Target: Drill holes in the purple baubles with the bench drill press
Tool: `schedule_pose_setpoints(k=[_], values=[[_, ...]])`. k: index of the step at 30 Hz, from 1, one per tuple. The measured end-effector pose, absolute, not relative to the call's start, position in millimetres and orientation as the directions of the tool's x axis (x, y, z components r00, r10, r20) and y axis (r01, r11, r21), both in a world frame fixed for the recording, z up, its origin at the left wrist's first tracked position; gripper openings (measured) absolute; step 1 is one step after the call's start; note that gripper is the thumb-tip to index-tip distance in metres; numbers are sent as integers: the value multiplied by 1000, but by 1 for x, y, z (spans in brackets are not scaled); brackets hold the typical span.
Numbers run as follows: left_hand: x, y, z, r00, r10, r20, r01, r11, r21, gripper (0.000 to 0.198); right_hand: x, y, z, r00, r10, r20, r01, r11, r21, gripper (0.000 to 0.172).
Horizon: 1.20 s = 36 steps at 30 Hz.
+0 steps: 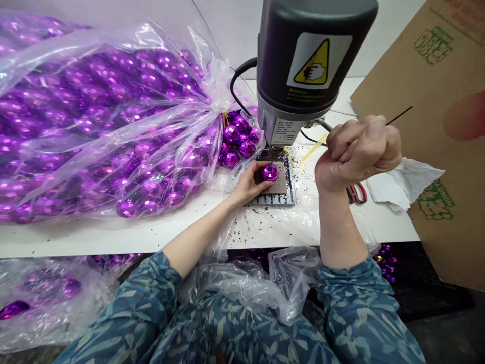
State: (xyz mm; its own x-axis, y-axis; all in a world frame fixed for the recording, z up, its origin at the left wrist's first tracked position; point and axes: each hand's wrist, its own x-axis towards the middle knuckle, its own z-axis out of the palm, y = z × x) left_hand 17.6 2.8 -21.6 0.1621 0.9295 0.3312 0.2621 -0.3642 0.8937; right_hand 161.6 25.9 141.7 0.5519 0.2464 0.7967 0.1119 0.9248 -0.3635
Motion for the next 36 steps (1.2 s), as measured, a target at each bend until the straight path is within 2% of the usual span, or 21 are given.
schedule_pose_setpoints(k=[3,8,15,21,26,28,30,33,35,36], values=[[18,3,-21,170,928,331,271,-367,890,54,163,26,133,566,278,776,51,928,-370,61],[18,3,-22,161,924,347,243,-378,893,54,166,29,122,642,327,693,63,879,-472,51],[18,2,-23,146,930,336,227,-362,904,55,168,28,115,527,193,828,55,964,-260,65],[19,2,-18,132,931,339,274,-363,891,52,164,24,156,470,353,809,-59,927,-370,68],[14,-28,2,6,933,359,354,-338,872,48,160,29,190,435,443,784,-160,895,-416,56],[7,-55,14,109,935,338,374,-353,858,42,158,30,191,447,430,784,-164,901,-401,53],[-1,-86,26,380,883,274,377,-419,826,34,157,30,190,456,436,776,-156,898,-412,52],[-12,-130,37,750,658,62,431,-557,710,33,156,28,188,451,464,763,-143,881,-451,54],[-16,-148,40,835,547,-60,462,-636,618,40,157,29,188,453,467,760,-135,878,-459,56],[-17,-151,40,851,520,-75,457,-663,592,42,157,29,187,456,459,762,-134,883,-451,57]])
